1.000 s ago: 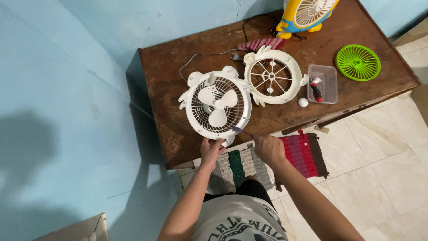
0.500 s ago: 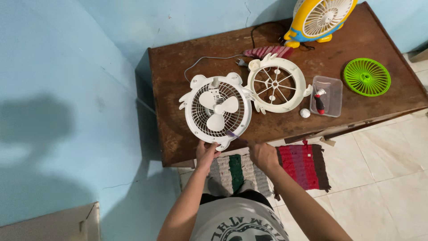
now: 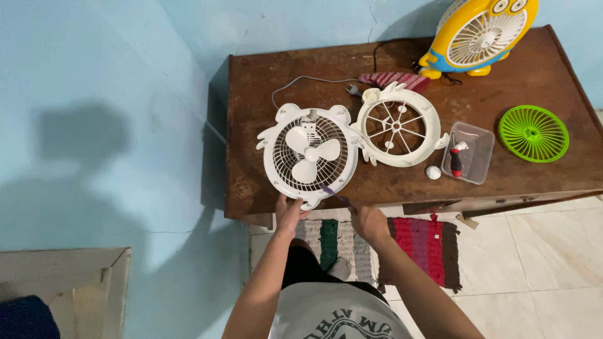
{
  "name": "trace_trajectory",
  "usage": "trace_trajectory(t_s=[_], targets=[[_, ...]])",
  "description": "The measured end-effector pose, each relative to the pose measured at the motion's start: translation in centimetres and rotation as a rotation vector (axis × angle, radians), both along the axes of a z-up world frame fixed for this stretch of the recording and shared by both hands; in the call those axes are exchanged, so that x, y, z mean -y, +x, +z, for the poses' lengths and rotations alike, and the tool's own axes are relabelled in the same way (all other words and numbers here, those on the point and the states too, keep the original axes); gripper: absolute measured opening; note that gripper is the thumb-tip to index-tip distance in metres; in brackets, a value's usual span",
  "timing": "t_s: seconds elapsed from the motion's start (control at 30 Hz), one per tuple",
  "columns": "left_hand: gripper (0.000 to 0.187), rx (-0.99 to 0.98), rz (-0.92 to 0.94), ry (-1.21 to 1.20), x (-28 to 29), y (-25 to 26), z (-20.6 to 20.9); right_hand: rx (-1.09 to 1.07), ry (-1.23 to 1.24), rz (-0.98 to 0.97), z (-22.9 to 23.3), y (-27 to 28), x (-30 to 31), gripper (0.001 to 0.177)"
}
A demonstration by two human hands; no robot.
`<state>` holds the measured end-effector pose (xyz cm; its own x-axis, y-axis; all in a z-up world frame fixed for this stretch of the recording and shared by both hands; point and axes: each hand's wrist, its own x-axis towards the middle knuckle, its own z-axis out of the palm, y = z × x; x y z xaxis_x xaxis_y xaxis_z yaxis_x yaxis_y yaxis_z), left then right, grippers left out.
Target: The person uses a cloth to wipe the interior and exterior surfaces of a white fan cage on a wooden table. The person rotates the cage to reach different areas and continues wiping until the cage appears clean.
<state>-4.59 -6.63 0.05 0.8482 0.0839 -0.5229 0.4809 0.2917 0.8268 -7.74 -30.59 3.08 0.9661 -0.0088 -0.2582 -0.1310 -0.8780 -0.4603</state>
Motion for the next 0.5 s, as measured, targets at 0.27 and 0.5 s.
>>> trace_trajectory(t_s=[0.27,0.5], targets=[[0.047,0.017,0.049,0.005,1.3,1.0,0.2,0.174,0.306,-0.039,-3.2,0.3,-0.1,0.026],[0.044,0.018,0.026,0.020,1.5,0.7,0.6,0.083,0.190,-0.045,-2.5,1.7,2.7,0.028]])
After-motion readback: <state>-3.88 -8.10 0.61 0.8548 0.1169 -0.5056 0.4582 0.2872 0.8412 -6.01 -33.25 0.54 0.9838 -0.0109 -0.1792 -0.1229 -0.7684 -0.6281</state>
